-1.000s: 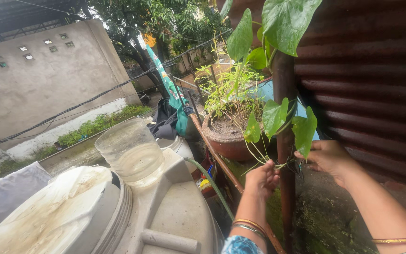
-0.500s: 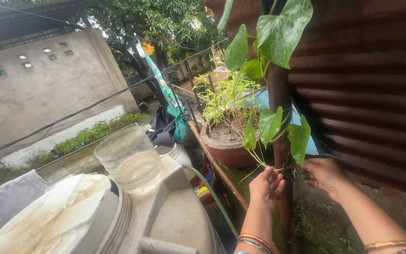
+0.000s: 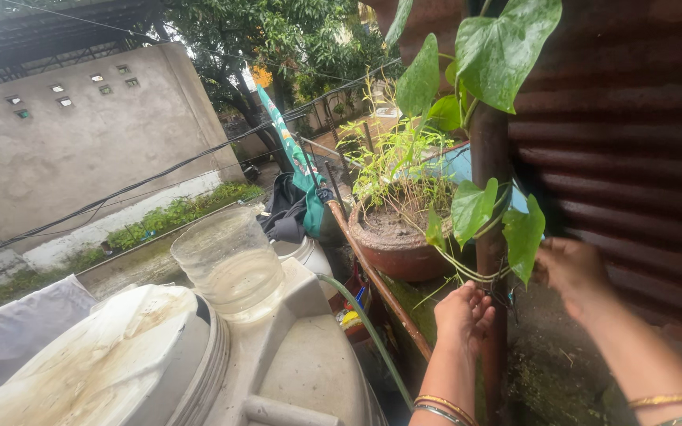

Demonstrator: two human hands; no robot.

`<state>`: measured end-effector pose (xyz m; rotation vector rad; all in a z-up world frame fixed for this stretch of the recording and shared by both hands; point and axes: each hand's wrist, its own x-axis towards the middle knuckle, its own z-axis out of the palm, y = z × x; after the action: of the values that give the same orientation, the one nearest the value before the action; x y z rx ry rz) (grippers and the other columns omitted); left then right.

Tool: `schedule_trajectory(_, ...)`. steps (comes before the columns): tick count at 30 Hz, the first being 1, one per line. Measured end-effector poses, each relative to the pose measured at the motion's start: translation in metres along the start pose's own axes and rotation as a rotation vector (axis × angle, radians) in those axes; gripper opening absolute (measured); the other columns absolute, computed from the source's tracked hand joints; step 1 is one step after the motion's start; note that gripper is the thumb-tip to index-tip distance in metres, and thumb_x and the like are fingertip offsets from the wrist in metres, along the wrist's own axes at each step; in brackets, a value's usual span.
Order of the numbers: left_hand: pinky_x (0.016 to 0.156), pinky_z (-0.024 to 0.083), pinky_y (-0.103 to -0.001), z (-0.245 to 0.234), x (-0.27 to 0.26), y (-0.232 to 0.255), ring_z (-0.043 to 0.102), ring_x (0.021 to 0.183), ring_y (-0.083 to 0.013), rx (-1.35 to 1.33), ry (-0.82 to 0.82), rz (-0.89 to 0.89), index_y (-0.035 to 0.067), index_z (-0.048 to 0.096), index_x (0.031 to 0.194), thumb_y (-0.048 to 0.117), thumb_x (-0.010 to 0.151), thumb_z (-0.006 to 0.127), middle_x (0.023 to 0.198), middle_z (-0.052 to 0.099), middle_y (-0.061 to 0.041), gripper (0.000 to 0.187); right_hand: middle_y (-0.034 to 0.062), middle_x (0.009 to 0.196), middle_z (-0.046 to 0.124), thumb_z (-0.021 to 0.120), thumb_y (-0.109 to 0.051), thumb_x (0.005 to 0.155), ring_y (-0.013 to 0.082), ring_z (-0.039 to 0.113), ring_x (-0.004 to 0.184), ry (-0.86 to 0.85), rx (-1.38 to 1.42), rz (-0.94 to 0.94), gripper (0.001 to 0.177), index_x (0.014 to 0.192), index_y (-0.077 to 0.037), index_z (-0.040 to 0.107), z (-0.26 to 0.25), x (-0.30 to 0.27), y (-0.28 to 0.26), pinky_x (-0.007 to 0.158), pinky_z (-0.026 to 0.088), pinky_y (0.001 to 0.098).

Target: The person removes weeds from a potted plant by hand, pulling them out of the soil. They then pick up a plastic bottle and pour liquid onto the soil in the pot.

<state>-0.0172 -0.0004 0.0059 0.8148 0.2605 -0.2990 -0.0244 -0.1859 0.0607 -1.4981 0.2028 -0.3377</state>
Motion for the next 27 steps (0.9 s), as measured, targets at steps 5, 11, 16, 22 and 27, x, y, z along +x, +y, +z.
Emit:
schedule_trajectory(5, 0.074, 0.056, -0.033, 0.003, -0.008, -0.001, 0.065, 0.083, -0.0142, 0.056, 0.021, 0.033, 0.012, 0.073, 0.108, 0.026, 0.095, 0.071, 0.091, 0.067, 0.001, 0.019, 0.0090, 0.096, 0.075, 0.065, -0.014, 0.097, 0.0163, 0.071, 0.085, -0.092, 0.118, 0.039, 0.018, 0.103, 0.002, 0.070, -0.012, -0.001, -0.012, 0.078, 0.059, 0.0322)
schedule_trajectory(11, 0.075, 0.052, -0.031, 0.006, -0.009, 0.003, 0.063, 0.079, -0.0080, 0.071, 0.005, 0.061, 0.018, 0.076, 0.110, 0.024, 0.091, 0.078, 0.089, 0.068, 0.007, 0.021, 0.0106, 0.098, 0.072, 0.063, -0.010, 0.099, 0.0178, 0.068, 0.087, -0.090, 0.146, 0.085, 0.013, 0.105, 0.001, 0.066, -0.017, 0.006, -0.003, 0.080, 0.057, 0.0356)
schedule_trajectory(16, 0.074, 0.050, -0.031, 0.008, 0.003, 0.003, 0.057, 0.074, -0.0056, 0.093, 0.020, 0.026, 0.016, 0.075, 0.112, 0.023, 0.091, 0.080, 0.085, 0.067, 0.010, 0.023, 0.0067, 0.100, 0.072, 0.060, -0.012, 0.099, 0.0162, 0.067, 0.087, -0.207, 0.313, 0.159, 0.016, 0.109, -0.004, 0.069, -0.019, 0.001, 0.020, 0.077, 0.056, 0.0342)
schedule_trajectory(22, 0.073, 0.049, -0.031, 0.007, -0.008, 0.015, 0.064, 0.080, -0.0078, 0.126, -0.071, -0.001, 0.017, 0.075, 0.111, 0.023, 0.091, 0.077, 0.093, 0.071, 0.008, 0.021, 0.0071, 0.100, 0.073, 0.060, -0.012, 0.099, 0.0158, 0.068, 0.087, -0.300, 0.296, 0.190, 0.017, 0.108, -0.002, 0.070, -0.016, -0.001, 0.038, 0.075, 0.057, 0.0349)
schedule_trajectory(27, 0.073, 0.052, -0.029, 0.007, -0.017, 0.032, 0.063, 0.080, -0.0090, 0.325, -0.071, -0.040, 0.014, 0.073, 0.112, 0.020, 0.089, 0.079, 0.094, 0.068, 0.005, 0.024, 0.0125, 0.096, 0.072, 0.061, -0.011, 0.099, 0.0196, 0.067, 0.082, -0.154, 0.134, 0.153, 0.015, 0.105, 0.000, 0.068, -0.009, 0.018, 0.029, 0.073, 0.056, 0.0375)
